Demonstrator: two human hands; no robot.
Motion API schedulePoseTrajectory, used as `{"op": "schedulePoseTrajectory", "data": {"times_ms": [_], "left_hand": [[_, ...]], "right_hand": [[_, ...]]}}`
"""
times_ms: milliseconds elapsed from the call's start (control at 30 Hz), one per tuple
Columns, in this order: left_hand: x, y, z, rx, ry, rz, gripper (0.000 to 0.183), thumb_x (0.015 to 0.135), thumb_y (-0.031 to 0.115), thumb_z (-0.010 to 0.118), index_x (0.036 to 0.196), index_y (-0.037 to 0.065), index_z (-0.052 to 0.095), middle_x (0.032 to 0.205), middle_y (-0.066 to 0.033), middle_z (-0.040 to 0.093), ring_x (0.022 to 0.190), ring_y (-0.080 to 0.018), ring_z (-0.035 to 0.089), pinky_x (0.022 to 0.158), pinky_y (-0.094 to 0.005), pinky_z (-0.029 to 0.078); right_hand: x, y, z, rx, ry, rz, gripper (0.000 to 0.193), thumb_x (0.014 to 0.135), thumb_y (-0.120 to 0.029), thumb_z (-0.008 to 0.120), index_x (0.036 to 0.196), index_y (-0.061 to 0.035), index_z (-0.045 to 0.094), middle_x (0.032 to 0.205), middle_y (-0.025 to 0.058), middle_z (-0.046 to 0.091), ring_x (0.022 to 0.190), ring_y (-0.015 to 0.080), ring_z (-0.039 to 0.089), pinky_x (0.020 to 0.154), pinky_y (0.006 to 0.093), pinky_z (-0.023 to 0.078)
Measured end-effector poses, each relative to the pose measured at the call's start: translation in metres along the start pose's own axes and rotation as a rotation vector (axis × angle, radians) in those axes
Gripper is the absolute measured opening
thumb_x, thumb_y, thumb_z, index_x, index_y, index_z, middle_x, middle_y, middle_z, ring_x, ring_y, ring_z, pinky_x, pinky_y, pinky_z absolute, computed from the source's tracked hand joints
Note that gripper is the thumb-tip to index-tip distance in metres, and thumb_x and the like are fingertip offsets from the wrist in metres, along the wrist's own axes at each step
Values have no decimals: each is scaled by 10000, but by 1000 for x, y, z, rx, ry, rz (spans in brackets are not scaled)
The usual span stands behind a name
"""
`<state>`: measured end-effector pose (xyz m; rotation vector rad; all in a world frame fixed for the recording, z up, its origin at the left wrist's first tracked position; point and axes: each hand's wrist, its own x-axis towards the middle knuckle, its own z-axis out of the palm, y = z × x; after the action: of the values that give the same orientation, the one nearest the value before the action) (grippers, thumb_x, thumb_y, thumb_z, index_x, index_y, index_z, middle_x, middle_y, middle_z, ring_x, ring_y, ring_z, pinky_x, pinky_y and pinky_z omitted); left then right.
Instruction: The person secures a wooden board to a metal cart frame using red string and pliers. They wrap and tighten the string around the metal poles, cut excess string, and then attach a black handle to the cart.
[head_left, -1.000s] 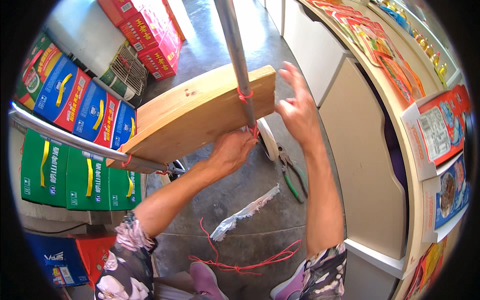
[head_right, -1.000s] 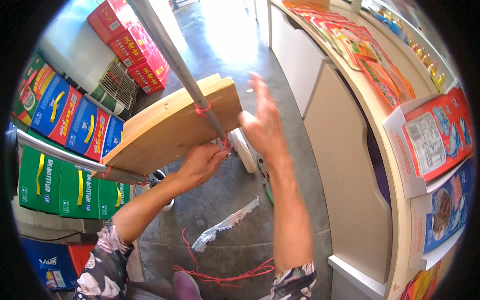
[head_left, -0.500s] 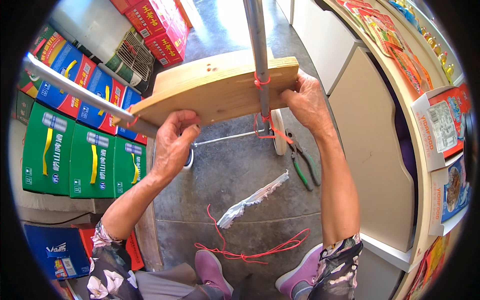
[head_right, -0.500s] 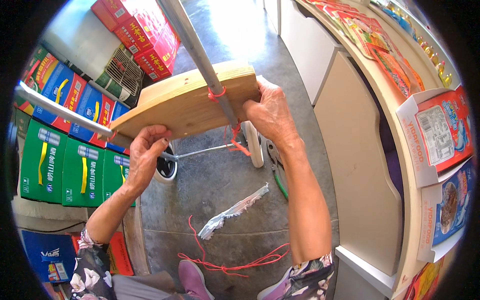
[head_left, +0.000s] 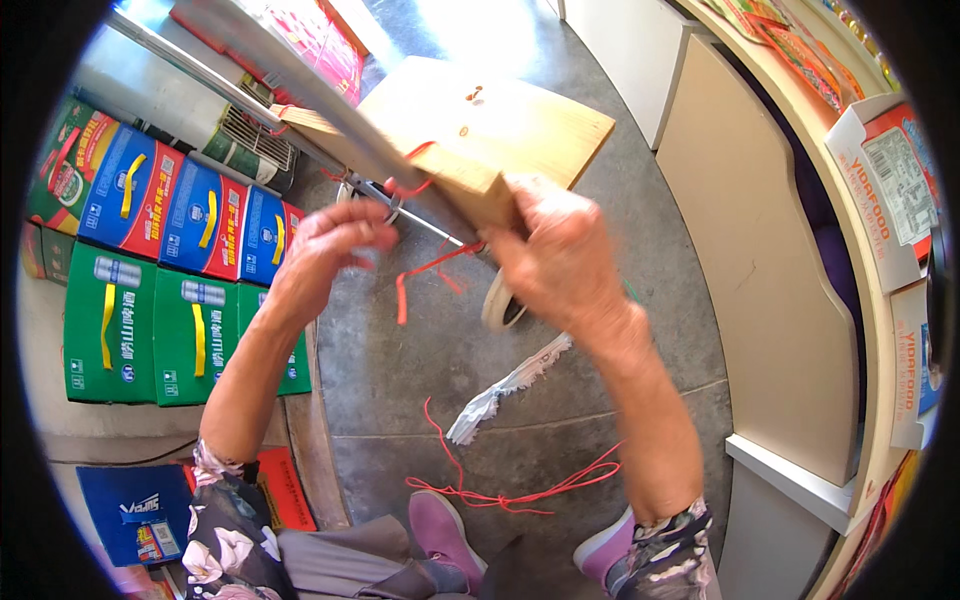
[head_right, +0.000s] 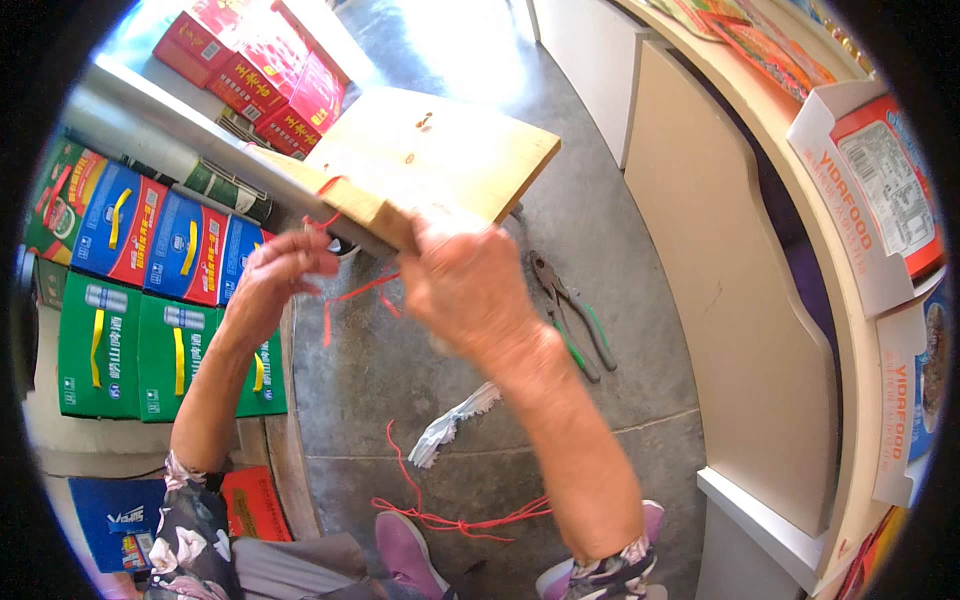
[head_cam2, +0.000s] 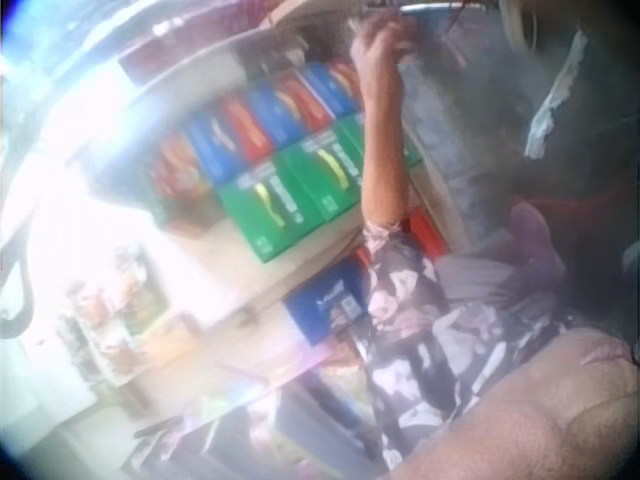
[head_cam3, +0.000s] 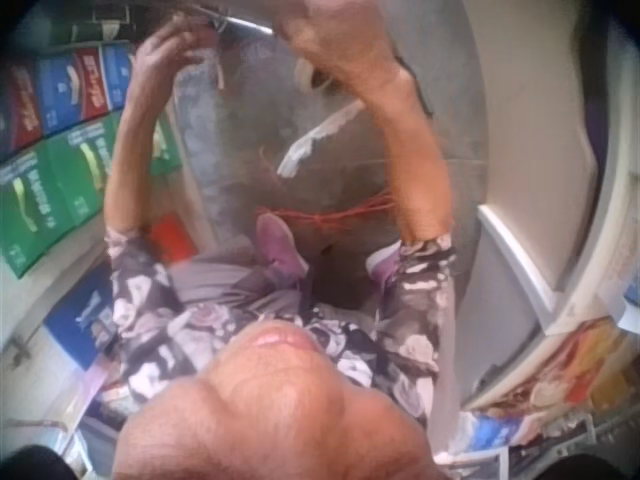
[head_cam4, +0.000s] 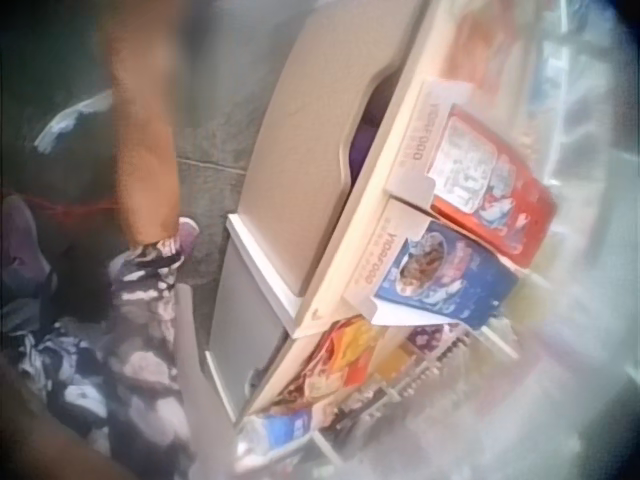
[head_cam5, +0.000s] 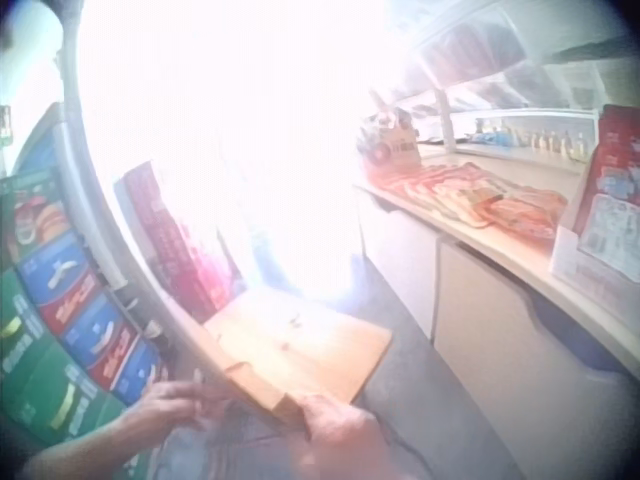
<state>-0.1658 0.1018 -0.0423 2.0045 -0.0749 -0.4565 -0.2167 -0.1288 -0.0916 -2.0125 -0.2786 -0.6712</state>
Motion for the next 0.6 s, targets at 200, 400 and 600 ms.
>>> {"op": "schedulePoseTrajectory", "data": {"times_ms": [200, 400, 600], "left_hand": [[-19, 9, 19, 55, -177, -159, 361, 850, 169, 607, 1173, 17, 555, 1032, -64, 632, 929, -123, 566, 810, -277, 448], [-21, -18, 16, 531, -200, 288, 350, 813, 77, 627, 1148, 34, 534, 1075, -109, 590, 986, -204, 562, 841, -339, 458], [-34, -40, 3, 262, -207, 60, 344, 810, 83, 612, 1140, 21, 538, 1143, -140, 575, 1100, -301, 530, 938, -399, 411]], "right_hand": [[-44, -37, 42, 8, 238, 59, 367, 681, 76, 583, 1040, 6, 557, 877, 183, 575, 786, 351, 592, 669, 414, 494], [-83, -61, 72, 114, 503, 116, 429, 716, 133, 526, 1144, 105, 503, 1064, 232, 540, 979, 373, 575, 827, 412, 498], [-102, -67, 87, 187, 473, 110, 494, 701, 165, 487, 1192, 117, 456, 1189, 266, 459, 1083, 422, 514, 920, 483, 449]]}}
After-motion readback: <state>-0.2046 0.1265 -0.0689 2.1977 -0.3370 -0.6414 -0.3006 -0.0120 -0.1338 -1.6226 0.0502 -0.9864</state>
